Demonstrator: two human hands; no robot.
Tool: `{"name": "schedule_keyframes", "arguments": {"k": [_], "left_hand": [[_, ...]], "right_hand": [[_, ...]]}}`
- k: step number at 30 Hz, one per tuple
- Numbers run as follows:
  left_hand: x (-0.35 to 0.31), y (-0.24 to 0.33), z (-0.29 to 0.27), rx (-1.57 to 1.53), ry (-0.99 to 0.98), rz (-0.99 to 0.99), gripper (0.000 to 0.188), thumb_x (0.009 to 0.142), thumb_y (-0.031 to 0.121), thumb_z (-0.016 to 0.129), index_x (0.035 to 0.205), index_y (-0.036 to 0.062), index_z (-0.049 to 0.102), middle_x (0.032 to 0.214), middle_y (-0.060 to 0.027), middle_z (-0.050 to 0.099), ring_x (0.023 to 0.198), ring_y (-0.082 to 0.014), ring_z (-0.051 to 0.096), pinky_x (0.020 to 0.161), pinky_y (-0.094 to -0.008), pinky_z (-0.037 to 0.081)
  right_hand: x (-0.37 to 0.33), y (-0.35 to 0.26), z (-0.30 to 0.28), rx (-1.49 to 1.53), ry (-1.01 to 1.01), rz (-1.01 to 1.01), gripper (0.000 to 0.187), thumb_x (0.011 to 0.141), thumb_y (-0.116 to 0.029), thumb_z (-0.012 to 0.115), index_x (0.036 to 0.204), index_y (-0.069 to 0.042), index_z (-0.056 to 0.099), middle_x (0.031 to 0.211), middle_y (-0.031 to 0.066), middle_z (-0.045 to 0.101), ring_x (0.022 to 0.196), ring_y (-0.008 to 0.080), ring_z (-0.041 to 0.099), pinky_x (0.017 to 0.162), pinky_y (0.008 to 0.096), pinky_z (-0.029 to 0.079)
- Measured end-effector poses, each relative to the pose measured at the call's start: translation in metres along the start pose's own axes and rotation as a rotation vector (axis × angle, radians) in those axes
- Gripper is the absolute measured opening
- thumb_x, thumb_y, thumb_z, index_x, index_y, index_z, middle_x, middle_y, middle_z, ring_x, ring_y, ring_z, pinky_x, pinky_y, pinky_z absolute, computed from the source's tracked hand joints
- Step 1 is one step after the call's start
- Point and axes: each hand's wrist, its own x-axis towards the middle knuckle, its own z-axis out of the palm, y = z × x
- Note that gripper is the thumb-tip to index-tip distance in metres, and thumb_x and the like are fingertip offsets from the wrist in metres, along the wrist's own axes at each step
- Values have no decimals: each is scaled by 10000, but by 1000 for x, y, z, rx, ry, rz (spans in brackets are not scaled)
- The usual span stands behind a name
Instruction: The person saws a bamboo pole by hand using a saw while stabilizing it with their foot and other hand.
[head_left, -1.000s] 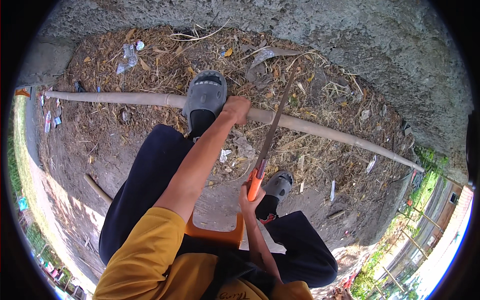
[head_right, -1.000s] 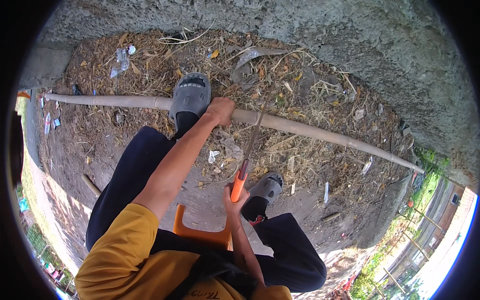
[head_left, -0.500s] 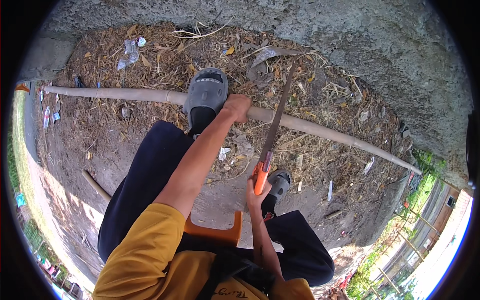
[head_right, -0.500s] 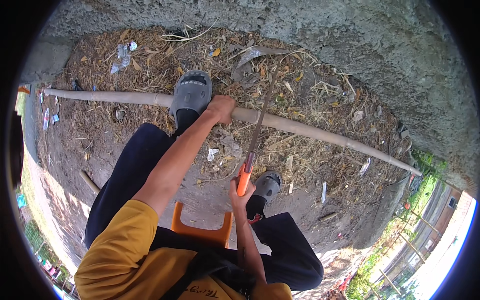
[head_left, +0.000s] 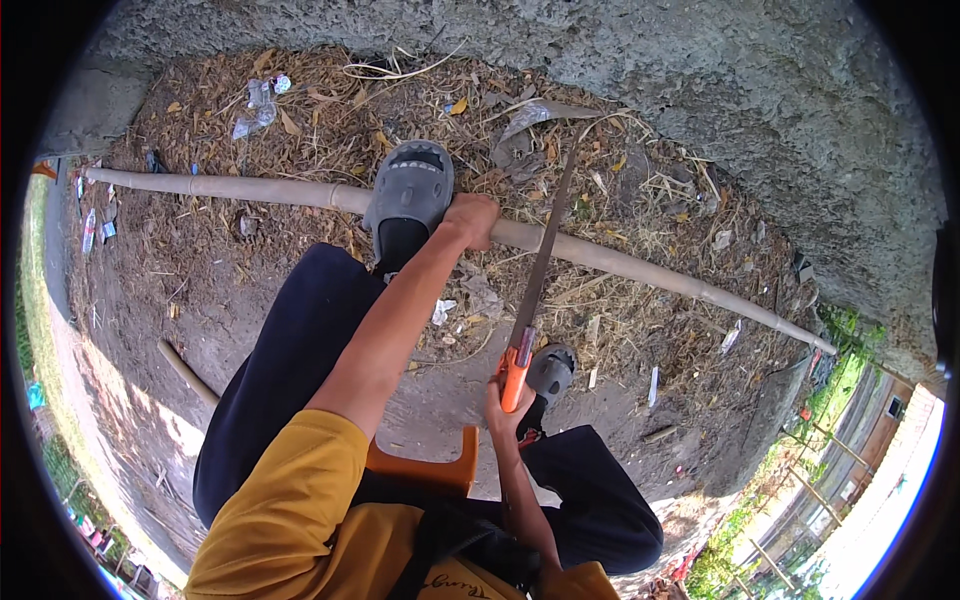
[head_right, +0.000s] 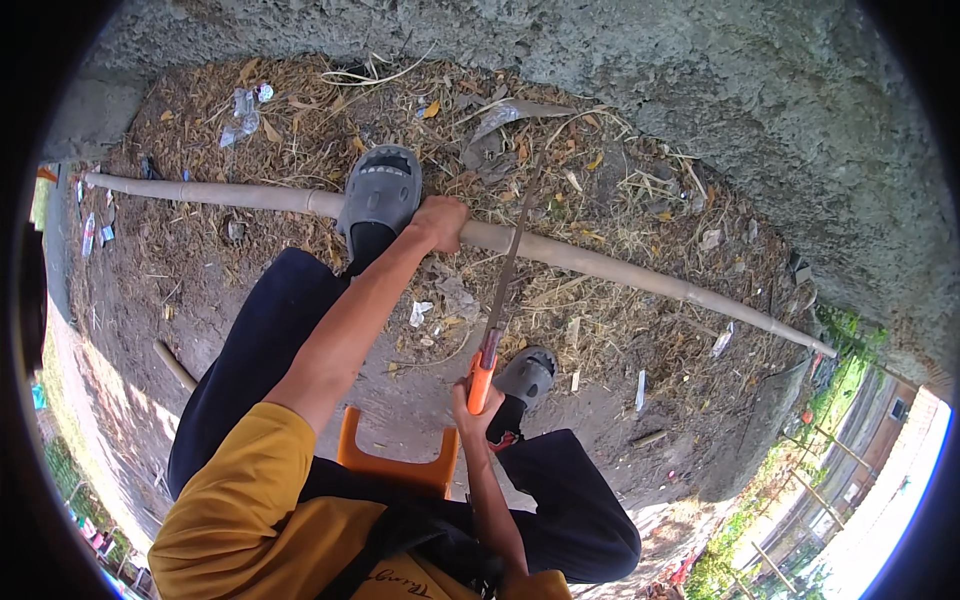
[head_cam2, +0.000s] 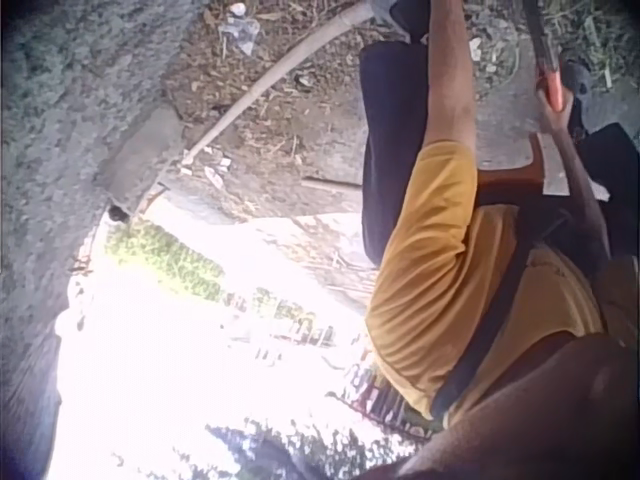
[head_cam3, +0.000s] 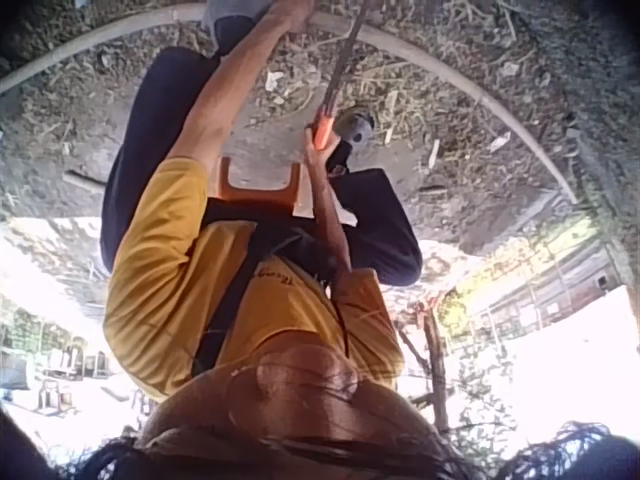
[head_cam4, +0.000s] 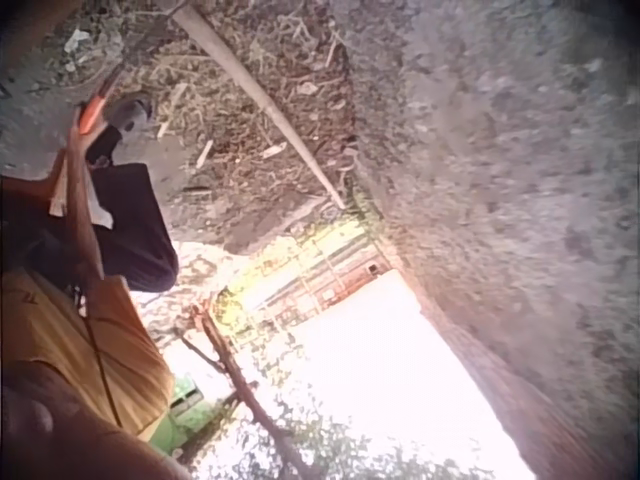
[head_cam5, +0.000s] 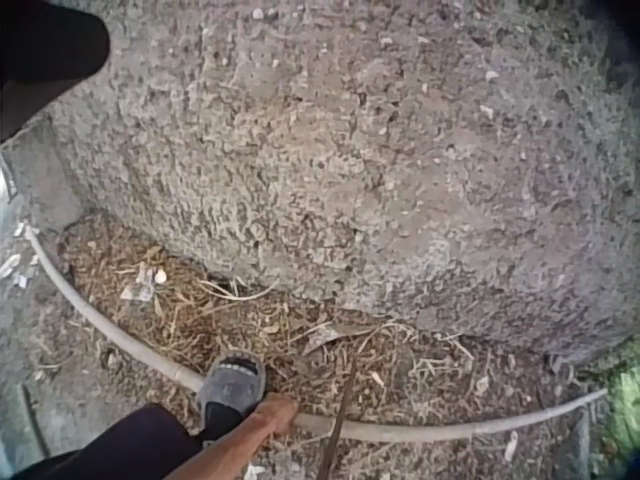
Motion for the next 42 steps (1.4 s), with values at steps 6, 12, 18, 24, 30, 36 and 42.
{"name": "schedule_keyframes", "arguments": {"k": [6, 12, 18, 24, 30, 36, 42], "left_hand": [[-1, 9, -9, -22, -37, 16, 334, 680, 212, 810, 989, 85, 787, 1048, -146, 753, 1008, -289, 729, 897, -384, 577], [1, 2, -1, 7, -13, -3, 331, 674, 182, 791, 991, 89, 778, 1005, -156, 753, 975, -319, 730, 880, -406, 579], [-3, 5, -6, -40, -16, 8, 323, 678, 188, 790, 982, 80, 780, 1006, -157, 753, 973, -315, 732, 884, -405, 581], [-4, 6, -6, -11, -15, 8, 323, 674, 186, 793, 978, 77, 779, 1003, -156, 753, 972, -312, 732, 886, -404, 583], [-2, 9, -7, -14, -25, 9, 335, 673, 200, 814, 983, 76, 782, 1046, -136, 754, 1002, -282, 730, 893, -381, 581], [-1, 5, -6, 0, -35, -18, 335, 670, 206, 816, 976, 72, 782, 1032, -136, 756, 991, -284, 733, 869, -386, 588], [-2, 6, 1, -7, -20, 20, 336, 668, 202, 814, 982, 86, 788, 1044, -142, 753, 987, -287, 734, 874, -387, 589]], "right_hand": [[-5, 1, 3, -119, 32, -81, 195, 789, -61, 697, 658, -33, 556, 514, -4, 462, 482, 56, 484, 494, 272, 426], [-9, 0, -3, -207, 25, -104, 202, 770, -49, 696, 652, -25, 534, 529, 14, 517, 475, 80, 509, 496, 293, 443], [-6, -12, -1, -41, 56, -5, 222, 781, -3, 685, 666, -25, 496, 565, -24, 469, 531, 36, 450, 507, 269, 405], [-11, 0, 3, 41, 45, -7, 212, 785, 28, 673, 673, -28, 501, 579, -41, 454, 560, 19, 435, 523, 247, 395], [-9, 13, -8, 33, -30, -57, 236, 790, 31, 672, 664, -40, 486, 603, -51, 464, 574, 21, 441, 536, 235, 393], [16, -1, 3, 72, 13, -6, 282, 798, 30, 682, 660, -57, 452, 600, -53, 446, 582, 21, 415, 538, 239, 365], [-22, 18, -6, 11, -47, -110, 257, 791, 10, 688, 666, -50, 471, 586, -36, 442, 564, 33, 430, 534, 253, 369]]}}
